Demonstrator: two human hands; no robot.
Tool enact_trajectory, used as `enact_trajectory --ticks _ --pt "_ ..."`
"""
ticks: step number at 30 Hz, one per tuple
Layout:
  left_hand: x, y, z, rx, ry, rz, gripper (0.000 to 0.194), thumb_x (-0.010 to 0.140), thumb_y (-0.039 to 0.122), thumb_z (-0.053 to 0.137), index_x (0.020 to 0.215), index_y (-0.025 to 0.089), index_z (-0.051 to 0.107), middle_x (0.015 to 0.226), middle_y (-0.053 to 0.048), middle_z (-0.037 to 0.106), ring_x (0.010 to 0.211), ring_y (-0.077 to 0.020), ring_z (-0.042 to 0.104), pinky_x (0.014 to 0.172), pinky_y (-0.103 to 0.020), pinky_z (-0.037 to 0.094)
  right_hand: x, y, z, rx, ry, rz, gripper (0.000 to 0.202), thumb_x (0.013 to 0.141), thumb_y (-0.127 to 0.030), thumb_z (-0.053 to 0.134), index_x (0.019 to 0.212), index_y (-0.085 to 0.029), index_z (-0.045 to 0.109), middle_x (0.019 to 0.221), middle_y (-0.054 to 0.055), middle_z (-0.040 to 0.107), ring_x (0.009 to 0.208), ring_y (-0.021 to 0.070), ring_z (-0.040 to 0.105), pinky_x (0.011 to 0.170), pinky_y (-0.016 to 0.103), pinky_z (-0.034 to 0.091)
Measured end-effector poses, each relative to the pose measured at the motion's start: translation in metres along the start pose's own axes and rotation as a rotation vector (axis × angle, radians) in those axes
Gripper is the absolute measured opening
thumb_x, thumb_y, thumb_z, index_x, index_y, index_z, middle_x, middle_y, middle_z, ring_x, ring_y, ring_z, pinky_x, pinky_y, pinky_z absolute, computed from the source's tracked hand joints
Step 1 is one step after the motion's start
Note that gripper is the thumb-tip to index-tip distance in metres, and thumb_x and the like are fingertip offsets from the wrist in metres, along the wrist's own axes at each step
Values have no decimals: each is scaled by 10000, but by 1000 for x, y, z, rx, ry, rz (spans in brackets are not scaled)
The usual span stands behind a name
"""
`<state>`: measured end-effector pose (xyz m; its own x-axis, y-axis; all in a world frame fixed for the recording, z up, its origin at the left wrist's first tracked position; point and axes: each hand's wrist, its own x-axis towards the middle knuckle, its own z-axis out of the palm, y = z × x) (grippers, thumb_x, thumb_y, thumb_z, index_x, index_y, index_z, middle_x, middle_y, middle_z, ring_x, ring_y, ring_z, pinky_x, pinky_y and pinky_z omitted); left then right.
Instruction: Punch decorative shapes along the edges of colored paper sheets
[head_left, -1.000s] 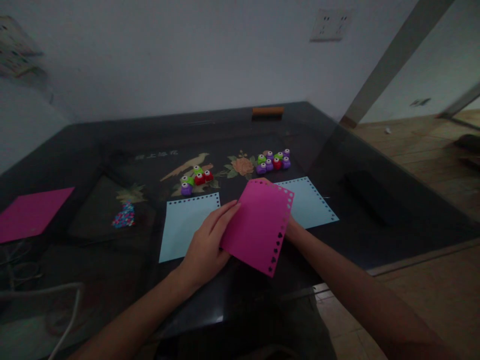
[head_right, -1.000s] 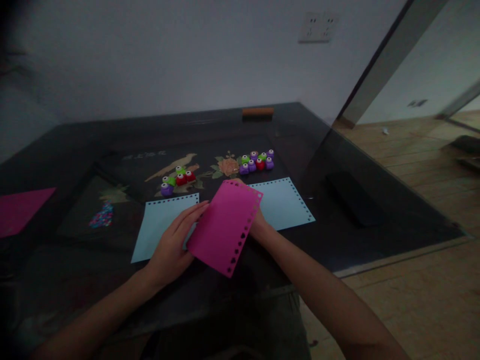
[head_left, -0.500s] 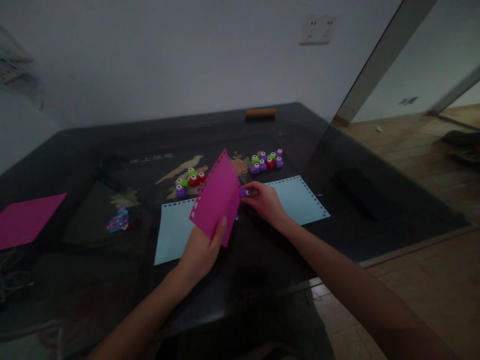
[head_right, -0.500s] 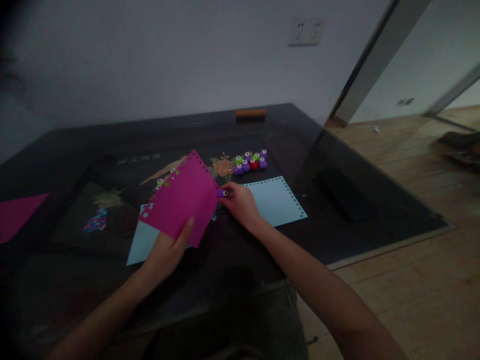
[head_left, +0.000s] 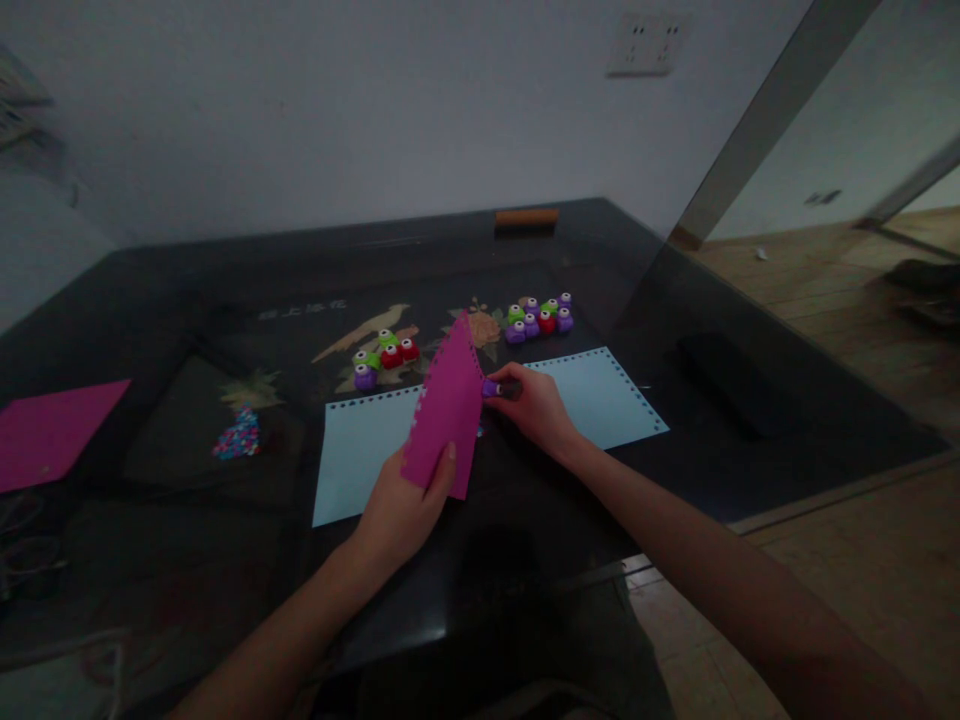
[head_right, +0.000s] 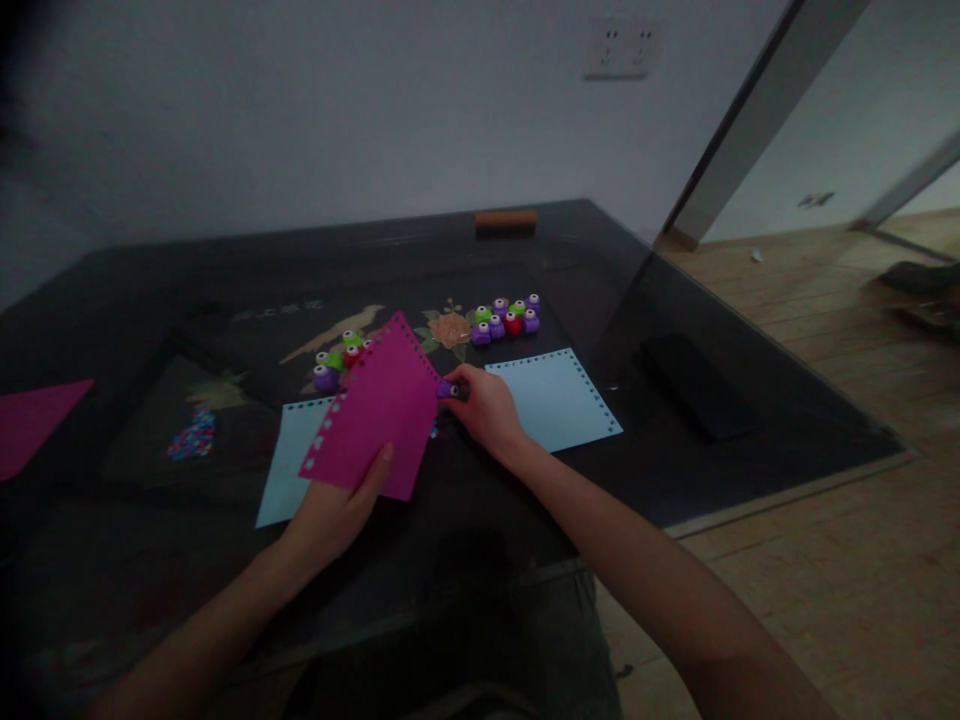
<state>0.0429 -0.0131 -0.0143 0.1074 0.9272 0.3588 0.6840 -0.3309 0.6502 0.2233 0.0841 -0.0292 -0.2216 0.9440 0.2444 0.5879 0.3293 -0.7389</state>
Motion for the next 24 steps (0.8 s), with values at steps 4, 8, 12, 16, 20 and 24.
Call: enact_trajectory --ticks 4,8,12,16,20,24 --pt "-1 -2 1 -31 -1 22 188 891 243 483 1024 187 603 874 -51 694 787 -208 662 686 -326 545 1 4 1 -80 -34 -3 208 673 -214 757 850 -177 652 840 54 702 750 198 635 675 315 463" --pt "-3 -5 2 -39 -5 -1 138 883 247 497 950 189 604 777 -32 677 681 -194 648 622 -308 536 1 3 1 -52 -40 6 198 674 -209 754 842 -174 655 830 54 705 738 198 639 660 311 459" --pt "-3 -6 3 -16 3 -10 93 873 249 516 876 200 595 712 -21 659 615 -197 633 563 -302 515 0 0 -1 8 6 -13 194 671 -183 748 836 -170 647 836 52 704 757 195 640 672 305 462" --pt "1 -4 -2 -42 -40 29 170 913 233 445 991 202 593 818 -36 684 727 -205 658 636 -307 532 0 0 -2 51 34 -7 189 689 -172 729 855 -170 640 834 45 699 717 178 634 641 292 465" --pt "2 -3 -5 -106 -52 -18 244 935 271 404 1056 206 605 781 -27 693 733 -205 661 652 -310 541 2 4 -1 39 37 4 189 687 -159 726 857 -165 643 831 52 698 744 191 640 661 304 473" --pt "2 -1 -4 -119 57 -199 296 907 362 430 1016 186 642 832 -63 708 913 -244 658 862 -371 510 4 7 -2 91 49 32 219 681 -137 721 882 -166 641 826 43 697 757 190 650 668 306 493"
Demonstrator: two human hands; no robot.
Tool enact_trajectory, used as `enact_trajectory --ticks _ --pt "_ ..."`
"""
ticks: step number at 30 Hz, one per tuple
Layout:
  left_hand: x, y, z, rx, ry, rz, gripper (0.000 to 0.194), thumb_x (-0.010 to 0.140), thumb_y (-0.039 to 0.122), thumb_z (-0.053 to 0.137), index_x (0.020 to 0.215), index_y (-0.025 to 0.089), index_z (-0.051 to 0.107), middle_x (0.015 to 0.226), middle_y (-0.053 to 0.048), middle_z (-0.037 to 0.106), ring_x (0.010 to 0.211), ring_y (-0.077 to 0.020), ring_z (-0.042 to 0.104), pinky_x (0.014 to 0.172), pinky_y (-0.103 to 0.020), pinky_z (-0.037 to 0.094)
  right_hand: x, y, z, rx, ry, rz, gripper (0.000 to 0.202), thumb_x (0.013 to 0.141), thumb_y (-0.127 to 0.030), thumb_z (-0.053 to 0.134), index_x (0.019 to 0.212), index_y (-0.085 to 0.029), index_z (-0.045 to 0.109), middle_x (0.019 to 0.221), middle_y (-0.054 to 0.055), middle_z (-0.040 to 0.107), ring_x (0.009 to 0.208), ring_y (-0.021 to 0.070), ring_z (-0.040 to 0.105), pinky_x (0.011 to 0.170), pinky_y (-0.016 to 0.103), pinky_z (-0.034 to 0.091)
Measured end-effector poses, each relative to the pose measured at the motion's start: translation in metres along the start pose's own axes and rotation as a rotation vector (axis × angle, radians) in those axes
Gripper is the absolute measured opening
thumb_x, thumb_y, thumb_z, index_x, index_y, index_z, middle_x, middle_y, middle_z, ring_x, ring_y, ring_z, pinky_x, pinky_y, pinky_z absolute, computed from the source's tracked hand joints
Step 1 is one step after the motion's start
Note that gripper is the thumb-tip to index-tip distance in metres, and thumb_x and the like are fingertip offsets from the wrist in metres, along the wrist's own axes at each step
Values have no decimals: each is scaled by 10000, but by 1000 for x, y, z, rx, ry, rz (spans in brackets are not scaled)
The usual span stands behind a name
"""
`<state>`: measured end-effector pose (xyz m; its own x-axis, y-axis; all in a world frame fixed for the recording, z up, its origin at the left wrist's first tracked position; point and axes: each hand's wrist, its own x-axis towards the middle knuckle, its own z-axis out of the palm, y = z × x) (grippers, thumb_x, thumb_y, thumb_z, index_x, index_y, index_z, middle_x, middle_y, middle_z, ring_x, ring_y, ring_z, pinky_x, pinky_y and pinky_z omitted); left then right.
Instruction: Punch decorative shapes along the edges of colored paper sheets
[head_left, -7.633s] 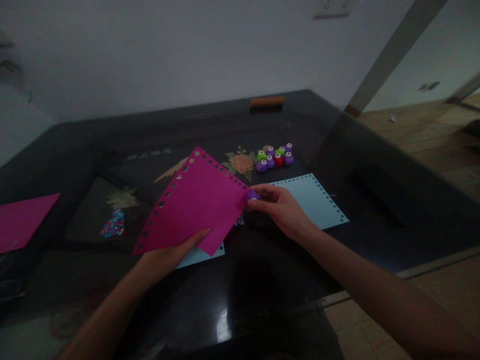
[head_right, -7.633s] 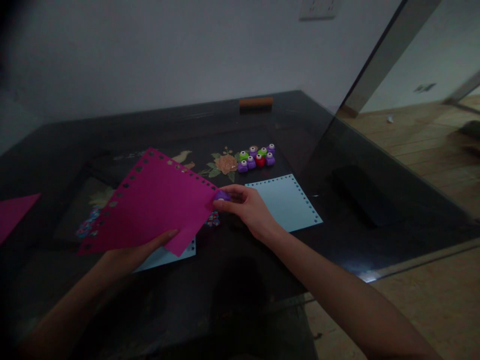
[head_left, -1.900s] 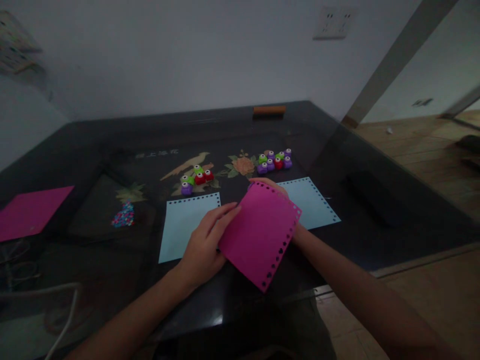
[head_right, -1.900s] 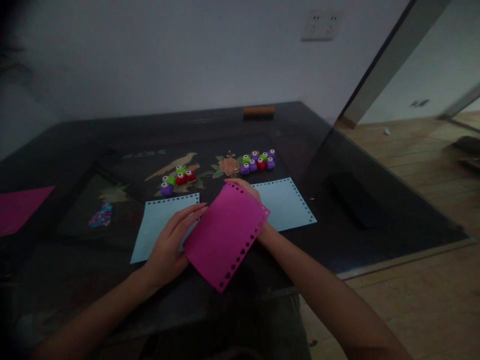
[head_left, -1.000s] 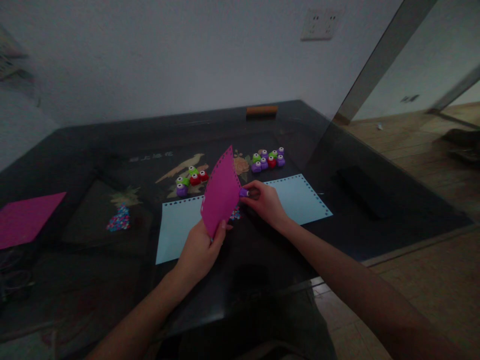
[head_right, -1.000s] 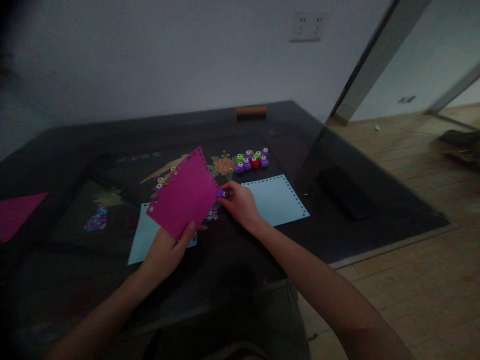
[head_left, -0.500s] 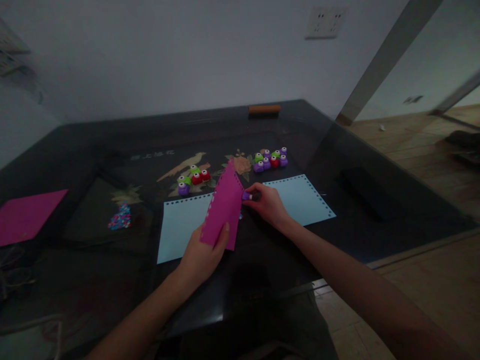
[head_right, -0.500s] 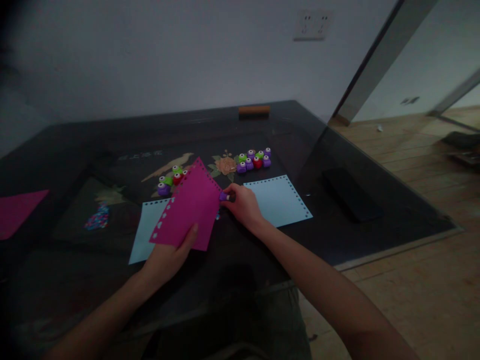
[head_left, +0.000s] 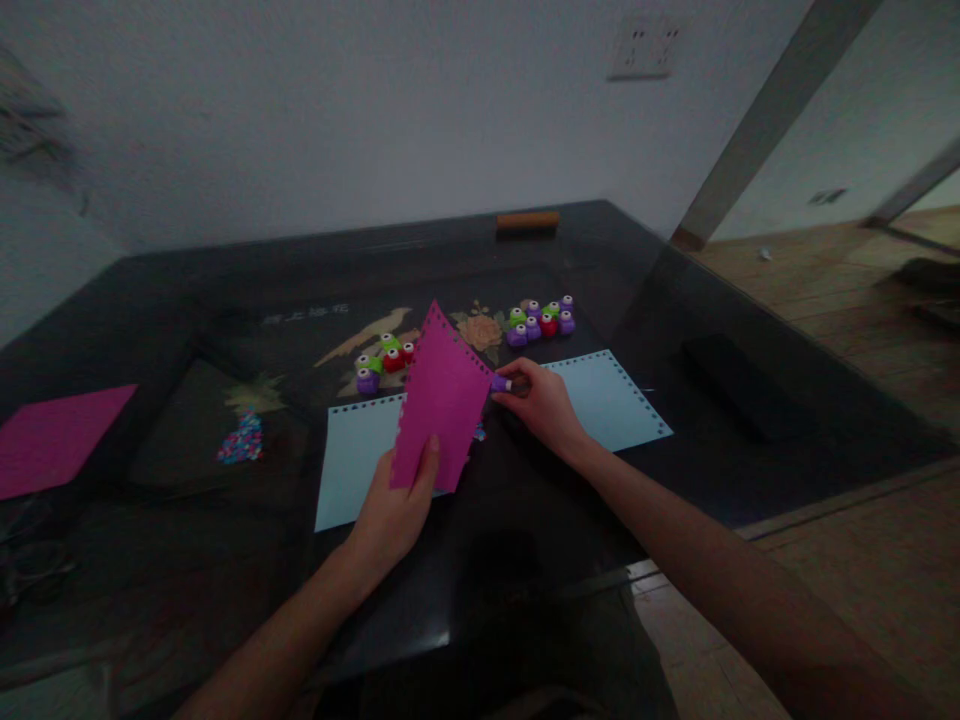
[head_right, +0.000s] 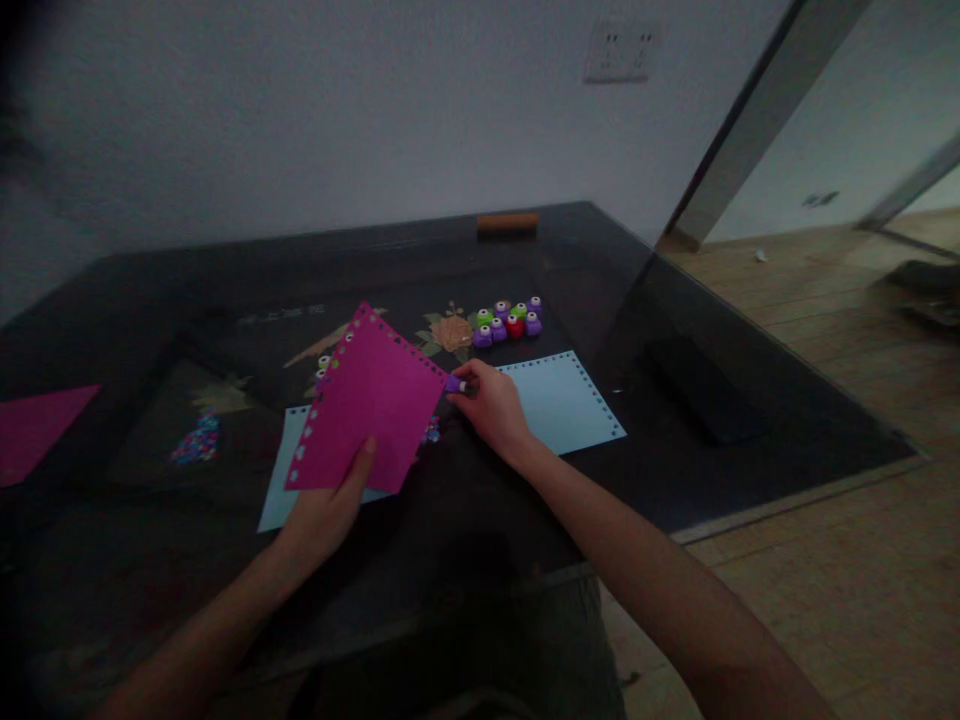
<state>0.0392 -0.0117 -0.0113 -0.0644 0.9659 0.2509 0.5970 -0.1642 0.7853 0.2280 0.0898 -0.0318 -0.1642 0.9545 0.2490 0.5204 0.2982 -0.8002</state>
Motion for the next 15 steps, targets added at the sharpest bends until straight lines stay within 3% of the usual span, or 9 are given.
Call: enact_trajectory --ticks 3,9,15 --pt "3 4 -1 -46 89 -153 387 879 417 445 1123 164 606 1037 -101 688 1136 -256 568 1040 -402 377 1 0 -2 78 -1 19 237 688 -133 707 912 -169 639 861 40 695 754 182 654 682 312 508" --pt "16 3 -8 -189 171 -293 444 821 422 526 1167 150 583 1100 -105 679 1118 -273 581 1020 -412 402 3 -3 -7 197 -10 72 280 683 -103 685 955 -152 643 884 50 687 734 176 650 684 320 521" --pt "23 -13 -9 -228 203 -298 409 768 392 618 1111 170 625 1108 -100 682 1124 -286 577 1017 -424 406 3 -5 -12 257 57 24 282 683 -122 675 962 -145 642 986 78 664 794 176 623 665 313 532"
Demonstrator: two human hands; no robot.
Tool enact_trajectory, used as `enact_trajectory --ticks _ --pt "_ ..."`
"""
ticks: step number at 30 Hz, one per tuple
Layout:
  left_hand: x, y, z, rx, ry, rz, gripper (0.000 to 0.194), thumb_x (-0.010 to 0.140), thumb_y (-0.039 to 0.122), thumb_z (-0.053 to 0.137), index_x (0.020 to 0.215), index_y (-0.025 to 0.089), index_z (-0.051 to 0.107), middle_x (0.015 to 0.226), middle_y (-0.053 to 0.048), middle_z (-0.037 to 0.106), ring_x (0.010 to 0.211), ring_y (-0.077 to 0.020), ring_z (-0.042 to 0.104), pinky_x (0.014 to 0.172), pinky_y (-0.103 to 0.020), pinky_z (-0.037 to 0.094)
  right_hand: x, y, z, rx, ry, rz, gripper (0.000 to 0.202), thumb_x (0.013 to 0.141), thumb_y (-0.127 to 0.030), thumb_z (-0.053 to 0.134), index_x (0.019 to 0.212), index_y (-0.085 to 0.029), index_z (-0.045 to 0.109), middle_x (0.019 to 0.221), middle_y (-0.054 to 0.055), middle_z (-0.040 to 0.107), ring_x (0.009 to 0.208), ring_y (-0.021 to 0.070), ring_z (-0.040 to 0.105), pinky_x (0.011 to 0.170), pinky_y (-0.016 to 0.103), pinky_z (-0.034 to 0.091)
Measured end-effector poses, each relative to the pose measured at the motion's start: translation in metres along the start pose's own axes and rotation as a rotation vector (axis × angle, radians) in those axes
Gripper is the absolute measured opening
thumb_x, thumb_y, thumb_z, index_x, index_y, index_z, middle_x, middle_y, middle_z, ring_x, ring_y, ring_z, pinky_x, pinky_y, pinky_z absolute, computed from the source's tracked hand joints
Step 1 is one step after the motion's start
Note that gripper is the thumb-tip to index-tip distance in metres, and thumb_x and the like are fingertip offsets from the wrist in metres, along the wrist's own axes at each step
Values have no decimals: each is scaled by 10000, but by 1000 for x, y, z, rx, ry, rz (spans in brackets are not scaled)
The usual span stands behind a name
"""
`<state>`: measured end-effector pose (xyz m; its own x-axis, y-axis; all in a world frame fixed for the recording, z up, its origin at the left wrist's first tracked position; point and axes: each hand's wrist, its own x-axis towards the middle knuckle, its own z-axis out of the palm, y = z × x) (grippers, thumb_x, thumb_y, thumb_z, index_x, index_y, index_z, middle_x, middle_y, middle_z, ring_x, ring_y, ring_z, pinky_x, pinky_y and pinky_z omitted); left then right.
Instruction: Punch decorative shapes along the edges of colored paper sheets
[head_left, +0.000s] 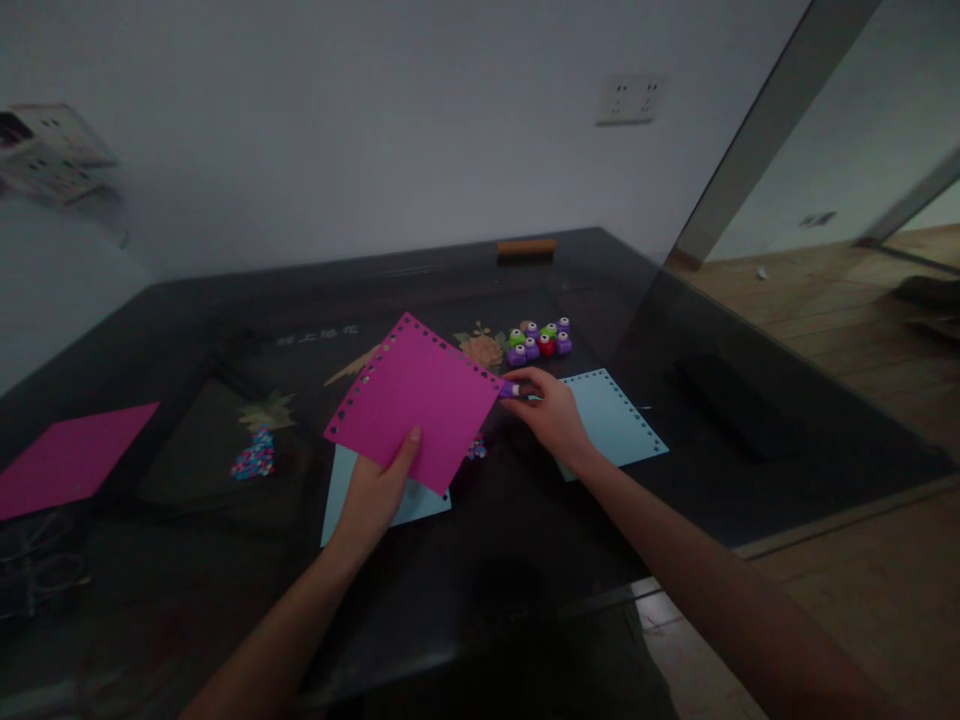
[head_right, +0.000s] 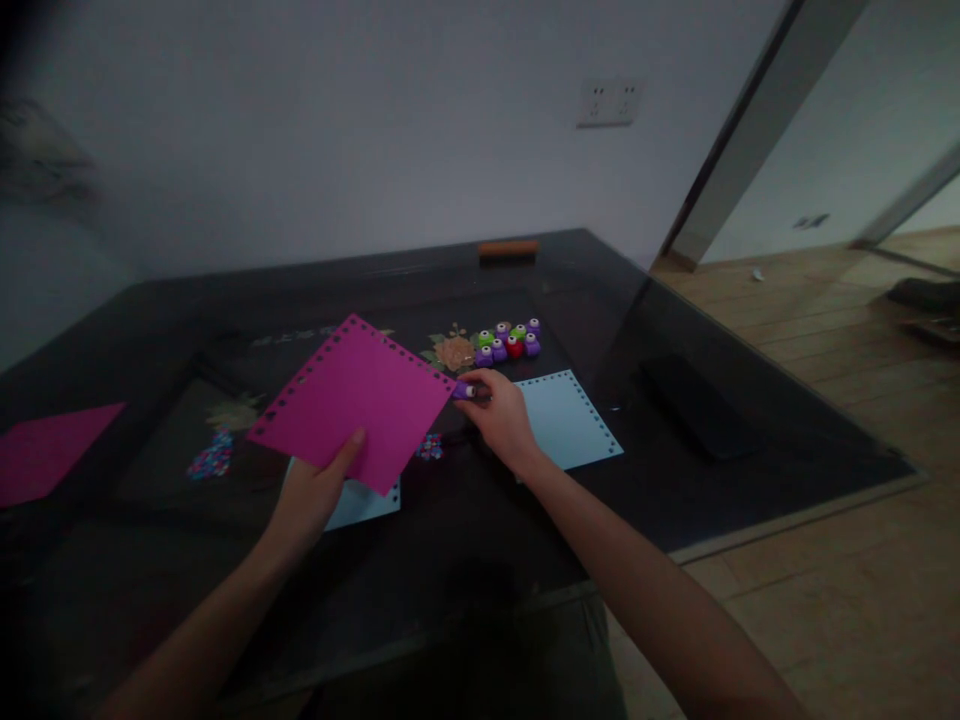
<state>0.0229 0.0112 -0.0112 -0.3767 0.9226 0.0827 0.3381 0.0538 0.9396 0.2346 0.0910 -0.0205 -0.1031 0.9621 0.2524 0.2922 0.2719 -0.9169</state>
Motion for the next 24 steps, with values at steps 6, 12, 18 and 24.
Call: enact_trajectory --ticks 6,12,18,24 --pt "5 0 1 -104 -26 2 434 749 405 642 1105 158 628 1105 -104 683 1059 -281 609 972 -436 441 2 -3 -5 8 35 -3 291 678 -138 664 966 -177 644 976 68 672 837 195 620 632 306 521" --pt "11 -3 0 -217 -30 -82 447 710 472 683 998 130 671 1018 -114 712 950 -276 652 856 -395 508 3 -5 -8 6 43 -9 312 677 -140 655 987 -173 658 986 72 673 831 188 612 629 291 514" --pt "16 -8 -3 -320 -13 -129 429 661 461 739 934 135 686 938 -88 730 814 -230 678 736 -324 537 9 -10 -23 -17 101 -27 345 677 -179 668 1022 -181 673 1027 86 680 811 190 620 653 314 521" --pt "15 -8 -4 -343 -38 -168 441 643 466 751 918 127 685 917 -94 729 782 -227 676 701 -317 534 35 -10 -62 -9 176 -59 354 644 -226 705 992 -173 662 1002 86 691 826 203 650 736 342 526"
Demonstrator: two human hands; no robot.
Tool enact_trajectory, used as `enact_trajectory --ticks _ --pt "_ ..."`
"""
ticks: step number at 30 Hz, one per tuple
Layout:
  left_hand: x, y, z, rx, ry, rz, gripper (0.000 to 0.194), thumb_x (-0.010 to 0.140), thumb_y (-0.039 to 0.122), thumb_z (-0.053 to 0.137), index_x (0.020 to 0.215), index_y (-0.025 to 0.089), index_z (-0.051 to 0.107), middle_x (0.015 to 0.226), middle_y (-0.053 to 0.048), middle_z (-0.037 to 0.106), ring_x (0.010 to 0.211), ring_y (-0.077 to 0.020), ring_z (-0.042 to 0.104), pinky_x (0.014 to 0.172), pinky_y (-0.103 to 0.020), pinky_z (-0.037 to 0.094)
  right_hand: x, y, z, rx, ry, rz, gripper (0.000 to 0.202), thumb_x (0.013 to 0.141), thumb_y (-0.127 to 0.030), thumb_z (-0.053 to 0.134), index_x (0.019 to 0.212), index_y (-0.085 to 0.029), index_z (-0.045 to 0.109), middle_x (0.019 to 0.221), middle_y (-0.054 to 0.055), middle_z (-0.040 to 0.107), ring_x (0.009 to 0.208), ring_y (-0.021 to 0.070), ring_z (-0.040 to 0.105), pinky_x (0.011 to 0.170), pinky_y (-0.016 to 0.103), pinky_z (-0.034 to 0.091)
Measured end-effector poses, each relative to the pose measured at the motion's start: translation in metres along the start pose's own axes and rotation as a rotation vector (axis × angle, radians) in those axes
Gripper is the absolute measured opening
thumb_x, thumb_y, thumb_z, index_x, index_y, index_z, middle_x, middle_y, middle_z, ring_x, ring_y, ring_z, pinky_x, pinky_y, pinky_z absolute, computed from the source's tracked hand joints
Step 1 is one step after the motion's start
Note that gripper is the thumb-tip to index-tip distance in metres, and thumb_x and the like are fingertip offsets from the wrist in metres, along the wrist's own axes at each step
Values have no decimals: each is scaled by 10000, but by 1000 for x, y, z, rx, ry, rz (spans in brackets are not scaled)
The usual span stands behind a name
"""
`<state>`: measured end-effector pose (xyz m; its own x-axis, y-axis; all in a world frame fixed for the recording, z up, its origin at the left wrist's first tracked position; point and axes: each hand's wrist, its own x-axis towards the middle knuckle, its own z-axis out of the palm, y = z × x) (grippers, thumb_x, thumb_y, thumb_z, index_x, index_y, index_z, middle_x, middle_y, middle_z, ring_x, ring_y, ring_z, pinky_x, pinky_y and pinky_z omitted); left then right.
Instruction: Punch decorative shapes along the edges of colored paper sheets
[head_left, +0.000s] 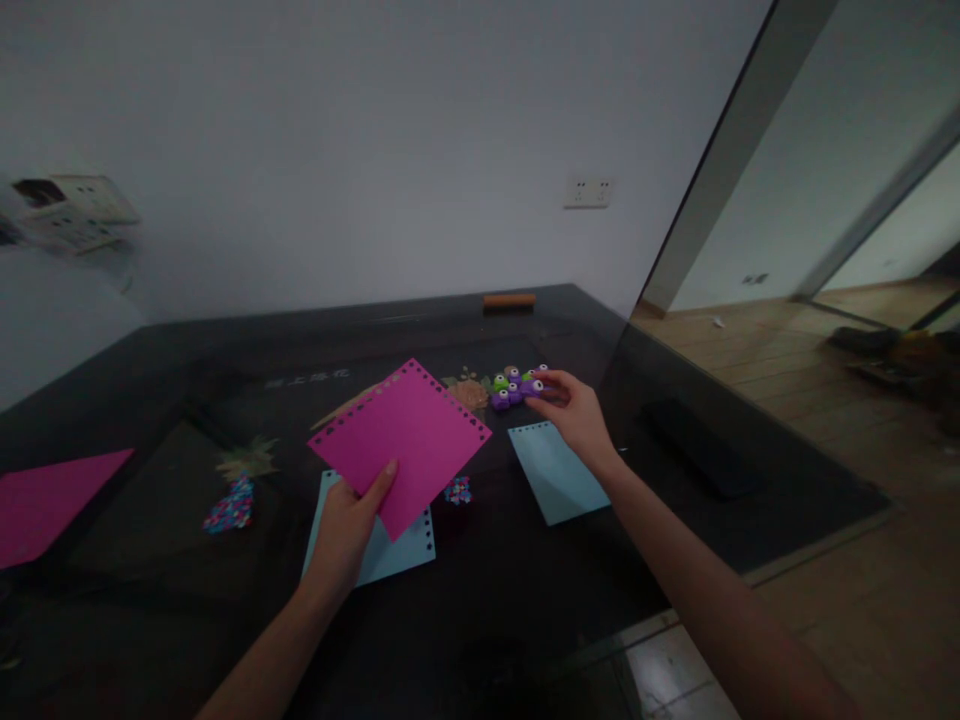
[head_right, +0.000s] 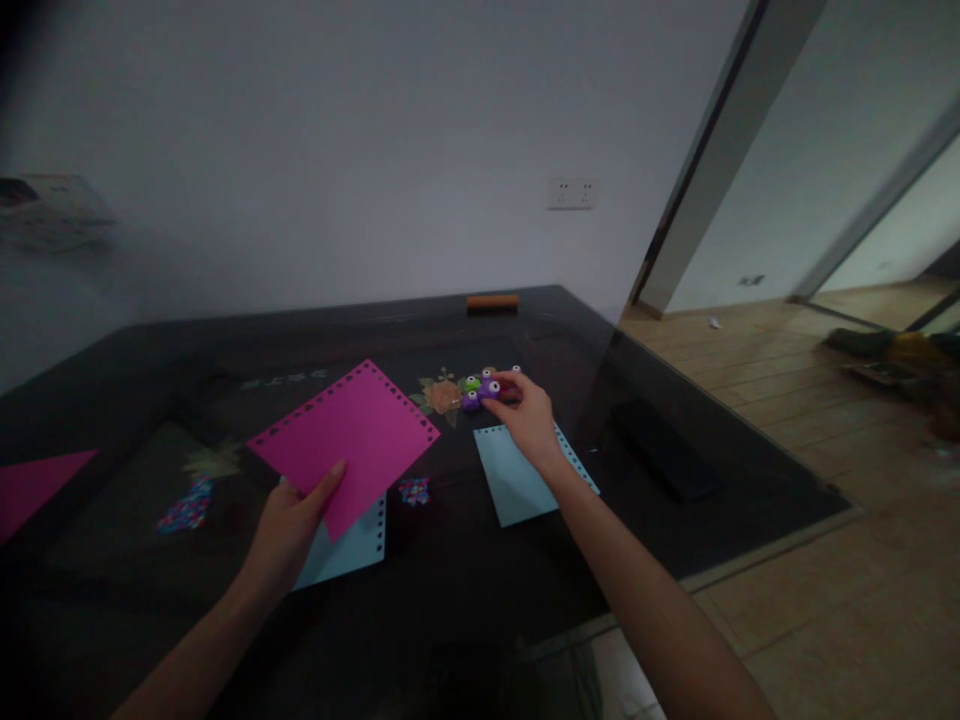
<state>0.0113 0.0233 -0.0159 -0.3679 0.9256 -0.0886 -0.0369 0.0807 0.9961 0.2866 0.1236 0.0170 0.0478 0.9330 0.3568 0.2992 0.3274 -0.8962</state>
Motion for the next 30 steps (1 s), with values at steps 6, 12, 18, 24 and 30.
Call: enact_trajectory --ticks 6,12,18,24,30 --pt "-2 4 1 36 -22 -22 469 651 501 729 910 114 681 916 -109 733 793 -246 681 706 -332 538 31 33 -22 -331 78 -52 278 665 -205 690 934 -141 674 853 81 706 762 204 652 730 345 505" --pt "-7 5 2 118 -61 -27 490 674 529 698 900 95 678 879 -122 734 743 -256 676 649 -340 533 24 64 -5 -559 -84 -33 237 662 -153 713 898 -166 688 772 42 671 666 172 597 668 322 473" --pt "-13 8 8 151 -89 -47 475 660 544 700 823 98 684 815 -115 731 650 -232 658 548 -295 504 24 71 2 -619 -125 -46 218 670 -132 710 879 -189 694 920 52 604 798 179 582 770 333 448" --pt "-13 6 7 158 -110 -41 465 675 532 693 844 99 688 808 -106 726 620 -210 639 541 -289 495 26 77 0 -702 -148 -61 270 720 -152 679 988 -187 683 960 73 566 854 207 573 790 349 444" --pt "-11 3 6 157 -112 -39 431 676 529 695 766 108 677 700 -65 699 542 -177 595 484 -256 450 26 75 -2 -689 -150 -67 333 704 -113 679 1026 -198 674 937 57 557 814 190 560 793 357 439"
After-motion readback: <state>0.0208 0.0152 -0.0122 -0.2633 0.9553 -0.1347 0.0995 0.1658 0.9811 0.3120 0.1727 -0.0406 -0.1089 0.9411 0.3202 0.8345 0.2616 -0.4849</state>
